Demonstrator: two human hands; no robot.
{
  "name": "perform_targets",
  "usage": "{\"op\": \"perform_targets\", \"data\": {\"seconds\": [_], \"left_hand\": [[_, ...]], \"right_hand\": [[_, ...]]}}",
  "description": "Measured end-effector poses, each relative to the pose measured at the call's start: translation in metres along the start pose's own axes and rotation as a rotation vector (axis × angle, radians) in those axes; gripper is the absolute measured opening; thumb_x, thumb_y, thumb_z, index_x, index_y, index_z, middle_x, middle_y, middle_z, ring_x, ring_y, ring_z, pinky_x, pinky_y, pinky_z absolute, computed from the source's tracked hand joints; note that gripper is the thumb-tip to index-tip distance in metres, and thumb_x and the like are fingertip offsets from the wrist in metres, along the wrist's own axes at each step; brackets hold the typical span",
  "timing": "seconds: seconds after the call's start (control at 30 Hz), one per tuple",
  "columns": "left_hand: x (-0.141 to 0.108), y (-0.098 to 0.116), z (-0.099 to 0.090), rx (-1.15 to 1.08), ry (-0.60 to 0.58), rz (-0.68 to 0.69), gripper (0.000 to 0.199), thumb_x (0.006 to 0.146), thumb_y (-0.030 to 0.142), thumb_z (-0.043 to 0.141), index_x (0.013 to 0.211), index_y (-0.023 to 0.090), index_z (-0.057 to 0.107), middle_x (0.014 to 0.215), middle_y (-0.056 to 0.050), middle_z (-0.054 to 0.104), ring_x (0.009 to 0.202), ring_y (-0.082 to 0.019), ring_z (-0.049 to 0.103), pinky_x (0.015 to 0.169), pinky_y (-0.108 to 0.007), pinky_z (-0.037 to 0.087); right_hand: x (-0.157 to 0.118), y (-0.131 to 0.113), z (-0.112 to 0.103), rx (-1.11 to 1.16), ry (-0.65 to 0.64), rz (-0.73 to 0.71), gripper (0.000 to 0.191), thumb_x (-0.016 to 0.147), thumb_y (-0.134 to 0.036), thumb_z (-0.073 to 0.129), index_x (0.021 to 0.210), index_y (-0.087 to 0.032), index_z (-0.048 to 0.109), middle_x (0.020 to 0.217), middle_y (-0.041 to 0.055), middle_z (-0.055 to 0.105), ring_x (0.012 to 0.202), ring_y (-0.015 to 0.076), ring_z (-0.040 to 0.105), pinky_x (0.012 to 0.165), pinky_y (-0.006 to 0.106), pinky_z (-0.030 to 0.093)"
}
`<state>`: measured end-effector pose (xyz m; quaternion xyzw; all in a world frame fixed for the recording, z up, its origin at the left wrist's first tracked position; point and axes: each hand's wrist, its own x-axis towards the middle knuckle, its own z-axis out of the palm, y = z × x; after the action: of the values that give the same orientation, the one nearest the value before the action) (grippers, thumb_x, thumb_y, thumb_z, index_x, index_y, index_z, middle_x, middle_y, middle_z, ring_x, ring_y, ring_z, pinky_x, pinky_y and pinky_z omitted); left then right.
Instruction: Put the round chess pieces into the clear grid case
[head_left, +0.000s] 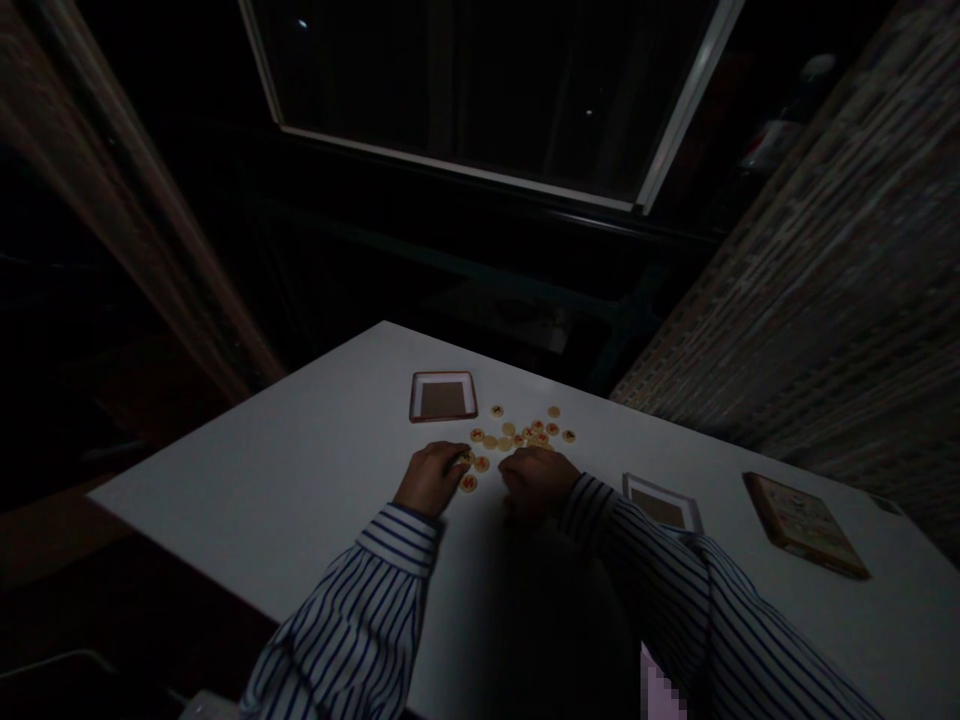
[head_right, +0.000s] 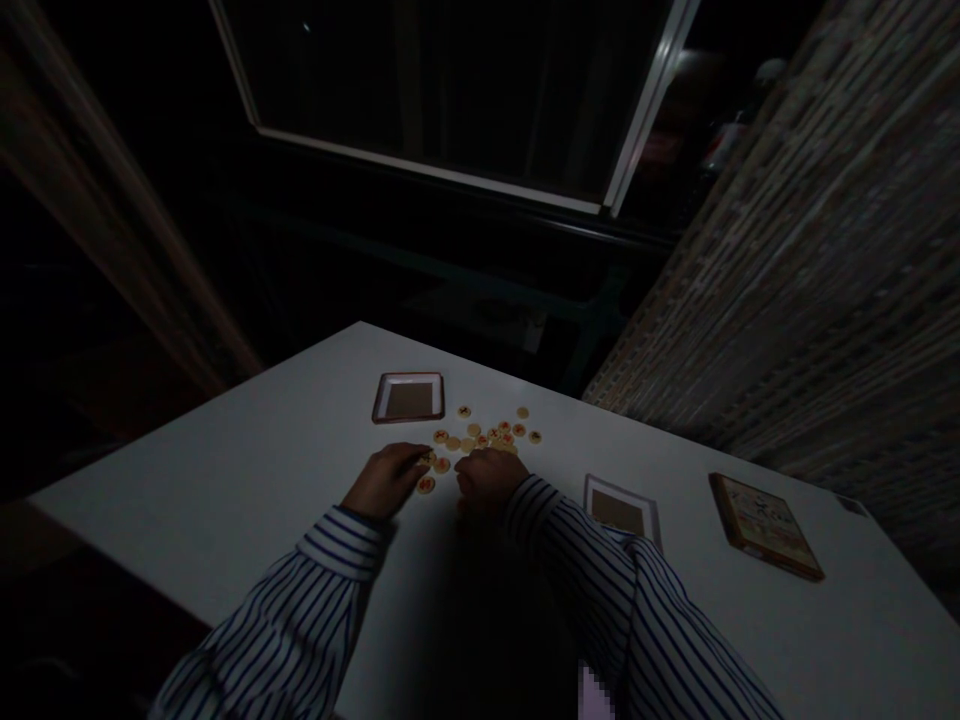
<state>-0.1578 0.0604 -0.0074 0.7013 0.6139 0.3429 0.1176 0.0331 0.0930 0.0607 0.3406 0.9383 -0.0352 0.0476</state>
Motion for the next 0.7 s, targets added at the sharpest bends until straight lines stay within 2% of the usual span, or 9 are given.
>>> {"op": "perform_targets", "data": {"seconds": [0.47, 0.7], "left_hand": [[0.002, 0.002, 0.0, 0.053, 0.007, -0.013, 0.031, 0.075, 0.03, 0.046, 0.101, 0.02, 0.06, 0.098, -0.006, 0.064, 0.095, -0.02, 0.055, 0.087, -0.033, 0.04], [0.001, 0.009, -0.003, 0.038, 0.078, -0.024, 0.033, 0.075, 0.034, 0.047, 0.102, 0.018, 0.058, 0.099, -0.008, 0.062, 0.095, -0.021, 0.054, 0.086, -0.034, 0.04]], "right_hand": [[-0.002, 0.004, 0.002, 0.052, -0.005, 0.015, 0.03, 0.082, -0.027, 0.034, 0.101, -0.021, 0.057, 0.1, 0.006, 0.06, 0.094, 0.0172, 0.052, 0.076, 0.028, 0.037], [-0.01, 0.004, -0.004, 0.056, 0.023, 0.005, 0.032, 0.082, -0.028, 0.032, 0.102, -0.02, 0.056, 0.101, 0.0062, 0.06, 0.094, 0.0183, 0.053, 0.075, 0.029, 0.038]]}}
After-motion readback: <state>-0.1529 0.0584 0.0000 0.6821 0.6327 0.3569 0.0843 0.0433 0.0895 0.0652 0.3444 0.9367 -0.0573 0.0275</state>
